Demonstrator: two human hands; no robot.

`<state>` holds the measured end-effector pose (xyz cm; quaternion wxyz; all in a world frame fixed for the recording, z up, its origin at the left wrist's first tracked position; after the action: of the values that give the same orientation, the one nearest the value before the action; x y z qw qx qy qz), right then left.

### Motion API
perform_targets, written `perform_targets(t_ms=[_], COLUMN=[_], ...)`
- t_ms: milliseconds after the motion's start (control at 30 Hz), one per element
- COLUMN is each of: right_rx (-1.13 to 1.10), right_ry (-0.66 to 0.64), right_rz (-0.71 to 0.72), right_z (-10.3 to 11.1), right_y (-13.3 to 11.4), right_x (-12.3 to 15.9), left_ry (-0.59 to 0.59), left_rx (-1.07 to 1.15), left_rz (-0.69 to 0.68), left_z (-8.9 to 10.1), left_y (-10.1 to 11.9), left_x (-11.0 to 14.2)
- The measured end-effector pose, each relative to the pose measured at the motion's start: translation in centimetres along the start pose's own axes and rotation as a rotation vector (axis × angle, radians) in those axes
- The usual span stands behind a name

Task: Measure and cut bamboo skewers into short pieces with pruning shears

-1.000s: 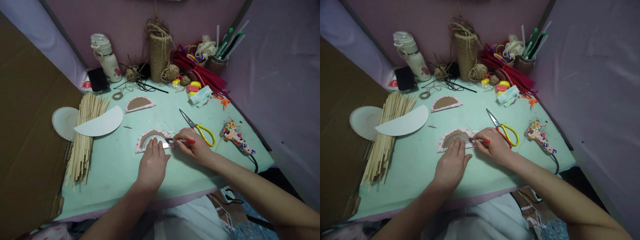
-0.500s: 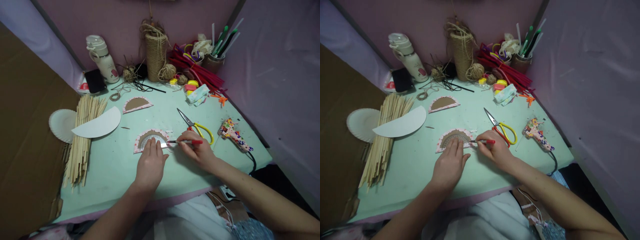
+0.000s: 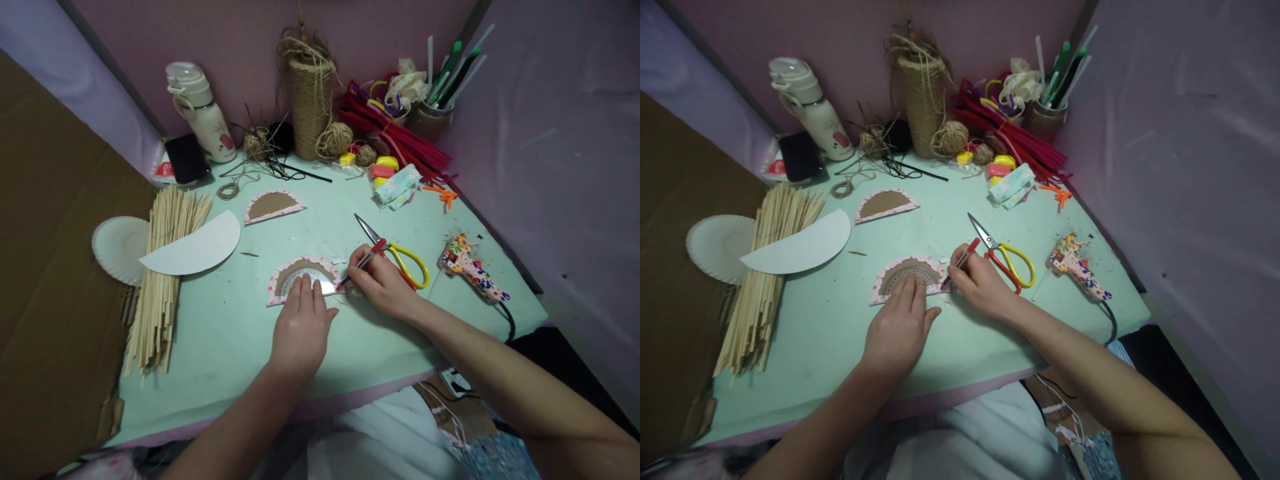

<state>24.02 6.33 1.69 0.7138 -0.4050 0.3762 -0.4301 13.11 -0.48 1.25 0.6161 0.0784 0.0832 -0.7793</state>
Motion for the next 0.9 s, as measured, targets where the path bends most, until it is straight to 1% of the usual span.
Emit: perform_targets(t_ms=[100,267,500,633,733,900], right_rx=[0.008,0.02,0.072,0.108,0.104,0.109], right_ry=[-0.016,-0.072,-0.111,-0.113,-0.137,-0.142], right_rz=[0.022,0.002,0.018,0.035,0.022,0.012], right_z=[-0.3,-0.9,-0.9,-0.6,-0.9,-1.1], right_y=[-0.3,-0.7,-1.0,-1.0,-0.8,-0.7], right_x=[-0.2,-0.5,-1.0,-1.2,-1.2,-1.2], left_ry=[0.012,0.026,0.035,0.006,-0.003,0.029], left_rx=[-0.014,-0.015,-0.006,-0.01,0.006,-0.009], left_rz=[-0.005,0.001,0.011,0.002,0.0,0.001], left_z=[0.0,-0.1,-0.1,-0.2,-0.1,-0.1], left_y=[0.0,0.1,0.1,0.1,0.1,0.1], left_x=[0.0,0.0,0.1,0.0,-0.1,0.0])
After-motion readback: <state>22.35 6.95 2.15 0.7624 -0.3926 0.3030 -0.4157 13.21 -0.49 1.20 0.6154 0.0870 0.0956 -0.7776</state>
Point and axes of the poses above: each hand's wrist, its own x-axis away from the middle knuckle, its own z-axis out of the back of the hand, y = z × x, the point moved 10 cm from there along -x, towards the middle knuckle, and after that the axes turned 9 degrees about z, right-handed, at the moved point
